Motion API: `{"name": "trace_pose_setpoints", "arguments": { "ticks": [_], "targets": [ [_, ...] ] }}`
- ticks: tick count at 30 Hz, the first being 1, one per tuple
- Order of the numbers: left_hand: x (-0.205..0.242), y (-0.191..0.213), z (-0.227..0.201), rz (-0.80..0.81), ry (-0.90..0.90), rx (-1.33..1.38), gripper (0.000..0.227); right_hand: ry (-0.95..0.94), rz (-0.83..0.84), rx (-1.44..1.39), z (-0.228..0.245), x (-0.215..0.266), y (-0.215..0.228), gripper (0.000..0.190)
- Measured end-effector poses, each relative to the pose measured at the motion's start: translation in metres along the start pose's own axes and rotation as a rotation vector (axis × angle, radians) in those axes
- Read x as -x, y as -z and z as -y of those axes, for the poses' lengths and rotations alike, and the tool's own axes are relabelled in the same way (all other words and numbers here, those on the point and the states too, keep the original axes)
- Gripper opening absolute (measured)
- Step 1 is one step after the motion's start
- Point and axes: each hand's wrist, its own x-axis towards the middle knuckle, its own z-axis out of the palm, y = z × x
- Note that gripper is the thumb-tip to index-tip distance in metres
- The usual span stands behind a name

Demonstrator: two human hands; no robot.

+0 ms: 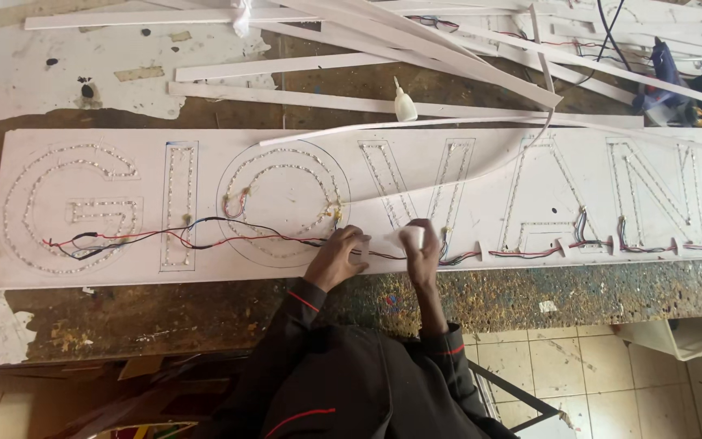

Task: The person applies adhesive from a small bottle to the back of a large white sign spelling 'GIOVANNI' that is fitted with LED lights. They move along the sign, applying glue to secure the wiring and components.

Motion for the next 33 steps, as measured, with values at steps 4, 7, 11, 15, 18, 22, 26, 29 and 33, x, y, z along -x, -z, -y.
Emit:
{"name": "trace_pose_setpoints", "arguments": {
  "ticks": [4,7,11,15,18,22,26,29,33],
  "targets": [
    [-0.005,-0.02,0.008,0.001,0.023,-0.132,0.051,-0.006,-0.152,-0.031,0.01,0.005,0.001,0.046],
    [-0.008,-0.027,0.003,-0.045,-0.001,-0.178,0.047,0.021,-0.162,-0.004,0.01,0.004,-0.001,0.044],
    [-0.012,-0.034,0.013,-0.061,-0.022,-0.201,0.047,0.098,-0.182,0.038,0.003,0.002,-0.004,0.045],
    [-0.014,-0.036,0.014,-0.138,-0.046,-0.181,0.046,0.09,-0.19,0.129,0.011,0.003,-0.007,0.041],
    [-0.011,-0.033,0.003,-0.181,-0.022,-0.066,0.041,0.058,-0.182,0.118,0.015,0.004,-0.003,0.04],
    [-0.017,-0.057,0.039,-0.198,-0.003,-0.079,0.049,0.017,-0.194,0.166,0.026,0.005,-0.008,0.039],
    [-0.026,-0.075,0.061,-0.194,0.053,-0.142,0.054,0.016,-0.192,0.193,0.022,0.003,-0.005,0.04],
    [-0.03,-0.08,0.066,-0.184,0.142,-0.158,0.049,0.022,-0.166,0.216,0.039,0.004,-0.009,0.04],
    [-0.038,-0.093,0.076,-0.144,0.299,-0.211,0.052,0.078,-0.133,0.118,0.037,0.006,-0.01,0.04]
  ]
}}
